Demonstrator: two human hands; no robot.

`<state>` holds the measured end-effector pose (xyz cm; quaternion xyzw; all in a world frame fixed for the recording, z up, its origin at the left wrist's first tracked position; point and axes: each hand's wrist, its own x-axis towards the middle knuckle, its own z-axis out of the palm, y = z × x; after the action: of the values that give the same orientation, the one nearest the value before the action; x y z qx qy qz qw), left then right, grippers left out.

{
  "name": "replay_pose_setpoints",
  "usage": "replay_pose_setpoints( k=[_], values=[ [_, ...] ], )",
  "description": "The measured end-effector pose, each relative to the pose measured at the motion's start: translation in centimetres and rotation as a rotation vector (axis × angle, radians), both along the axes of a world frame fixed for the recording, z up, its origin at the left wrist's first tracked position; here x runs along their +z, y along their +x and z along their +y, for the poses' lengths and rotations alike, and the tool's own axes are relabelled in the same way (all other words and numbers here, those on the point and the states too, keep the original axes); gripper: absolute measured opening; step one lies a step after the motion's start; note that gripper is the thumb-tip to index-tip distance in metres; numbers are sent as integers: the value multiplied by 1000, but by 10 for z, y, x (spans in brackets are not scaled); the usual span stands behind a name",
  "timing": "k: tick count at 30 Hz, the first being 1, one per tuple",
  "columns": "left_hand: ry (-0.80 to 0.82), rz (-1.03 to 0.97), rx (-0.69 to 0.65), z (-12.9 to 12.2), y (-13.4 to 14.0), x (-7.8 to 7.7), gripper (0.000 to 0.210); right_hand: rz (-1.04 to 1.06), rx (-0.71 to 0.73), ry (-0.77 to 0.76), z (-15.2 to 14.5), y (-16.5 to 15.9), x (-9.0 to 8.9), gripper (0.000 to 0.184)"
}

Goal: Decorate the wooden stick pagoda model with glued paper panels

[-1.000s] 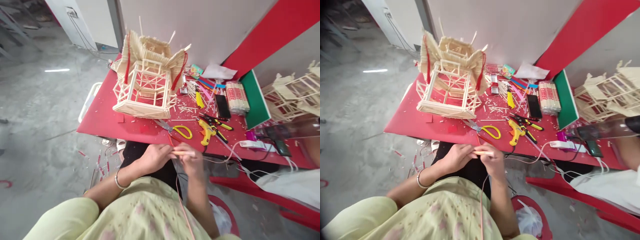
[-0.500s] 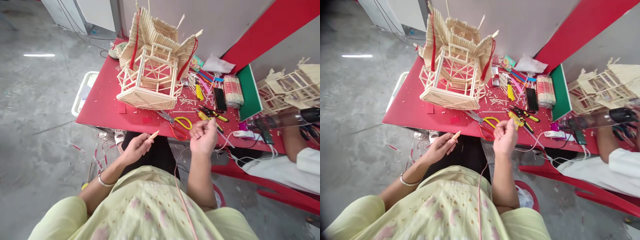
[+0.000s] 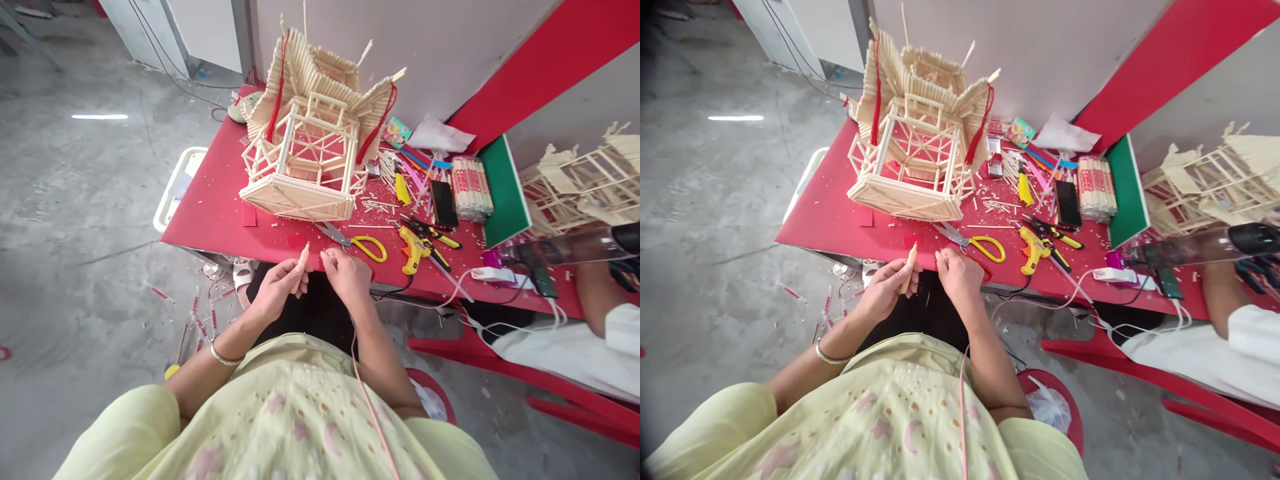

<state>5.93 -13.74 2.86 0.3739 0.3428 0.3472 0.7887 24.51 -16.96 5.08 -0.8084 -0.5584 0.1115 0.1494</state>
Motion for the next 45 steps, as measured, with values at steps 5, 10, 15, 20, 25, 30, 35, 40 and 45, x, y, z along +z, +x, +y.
replay_pose_setpoints(
  k=[5,10,15,20,25,30,35,40,45],
  values=[
    [-39,-8,53,-1,0,2,41,-104,-38,49,20,8,-16,33],
    [-90,-66,85,1,-2,8,42,-3,40,284,3,3,-19,37],
    [-169,-151,82,1,2,10,34,73,435,459,-26,-12,-26,51],
    [-246,-226,-46,-10,12,6,34,129,428,543,-28,-22,-32,48],
    [429,133,86,-4,-3,-1,36,228,362,655,-21,-20,-30,42],
    [1189,584,240,28,-24,-17,15,306,215,712,-16,-12,-30,35],
    [1293,845,203,51,-17,-22,23,151,133,687,-14,1,-33,28],
    [1355,931,9,53,-10,-30,37,95,94,647,-13,25,-28,30],
    [1345,859,-22,35,-27,-56,41,119,216,539,-20,24,-24,44]
  ],
)
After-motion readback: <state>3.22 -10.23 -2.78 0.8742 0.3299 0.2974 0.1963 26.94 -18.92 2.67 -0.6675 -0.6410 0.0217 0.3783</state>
